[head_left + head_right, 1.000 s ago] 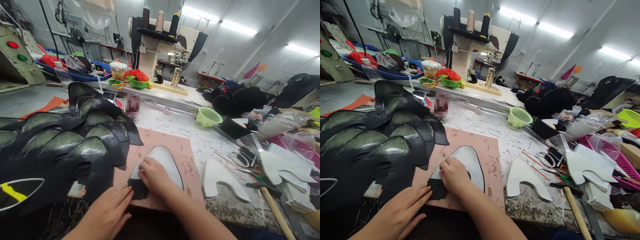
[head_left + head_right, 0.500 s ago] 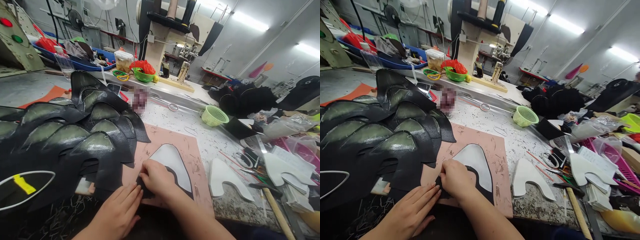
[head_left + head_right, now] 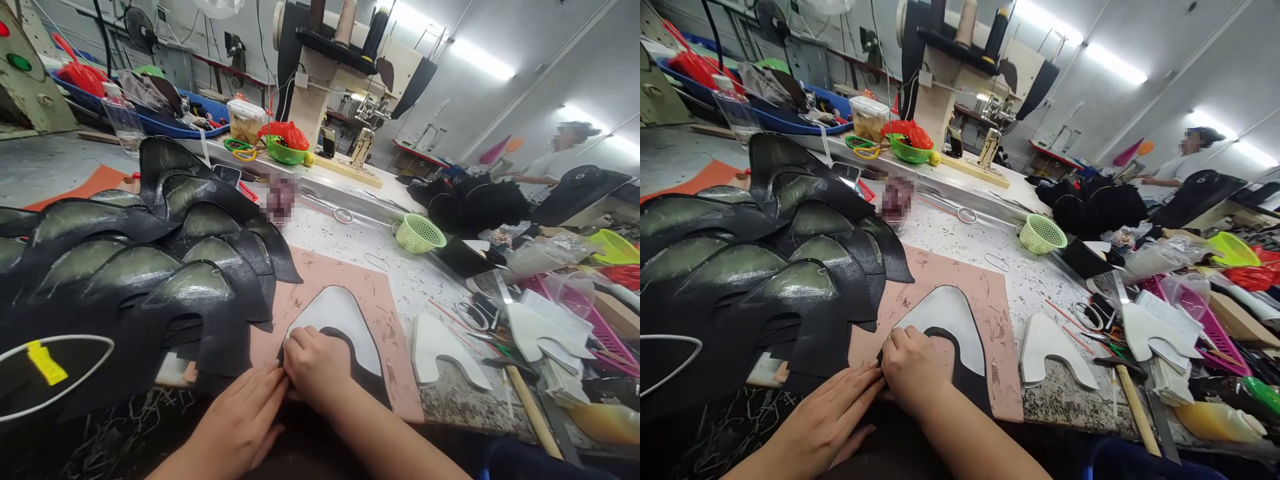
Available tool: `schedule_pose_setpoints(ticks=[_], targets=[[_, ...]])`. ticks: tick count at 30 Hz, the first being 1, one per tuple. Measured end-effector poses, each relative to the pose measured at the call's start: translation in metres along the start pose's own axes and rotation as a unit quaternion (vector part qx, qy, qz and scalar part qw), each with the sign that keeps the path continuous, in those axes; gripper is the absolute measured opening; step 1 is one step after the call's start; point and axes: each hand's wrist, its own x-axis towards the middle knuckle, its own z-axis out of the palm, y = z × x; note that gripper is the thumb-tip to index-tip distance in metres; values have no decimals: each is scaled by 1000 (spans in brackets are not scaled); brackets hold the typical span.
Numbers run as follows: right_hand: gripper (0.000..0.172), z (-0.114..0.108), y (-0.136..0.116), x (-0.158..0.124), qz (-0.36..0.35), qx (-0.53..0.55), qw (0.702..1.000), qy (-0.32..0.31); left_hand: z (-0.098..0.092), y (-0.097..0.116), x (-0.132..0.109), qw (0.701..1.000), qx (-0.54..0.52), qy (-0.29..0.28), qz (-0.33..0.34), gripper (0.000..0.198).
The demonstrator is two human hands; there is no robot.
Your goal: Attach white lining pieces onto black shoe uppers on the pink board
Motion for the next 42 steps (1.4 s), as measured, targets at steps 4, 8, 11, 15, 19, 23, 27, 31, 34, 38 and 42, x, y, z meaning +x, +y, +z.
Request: schedule_pose_setpoints(ticks=[4,8,11,15,19,23,27,31,34,38,42], targets=[[11,5,-5,3,0,9,1000,-9,2,-1,-2,1000,-8,4,-5,29],[10,1,18,15,252,281,926,7,7,3,-6,999,-26,-1,-27,28],[11,-7,55,23,381,425,821,-2,6,5,-4,1000,-23,18,-2,20],[18,-15,80,23,396,465,792,-13,5,0,15,998,-47,-19,28,17],[28,-15,71,23,276,398,872,-64,18,-9,28,989,-16,-146,32,73],[26,-21,96,21,247,162,953,-62,24,-11,26,969,-5,-244,46,101],[17,-29,131,4,327,98,940,-2,15,-8,56,961,-15,-274,44,92],[21,-21,125,-9,283,42,958,27,31,-9,122,968,-37,-250,13,23],[19,-16,114,-16,295,7,955,42,63,-13,152,975,-49,-215,-12,14],[23,-15,110,-49,274,10,956,109,91,-15,151,977,-51,-203,-37,27],[34,1,86,-127,106,162,973,124,93,-15,145,973,-62,-219,-36,39]])
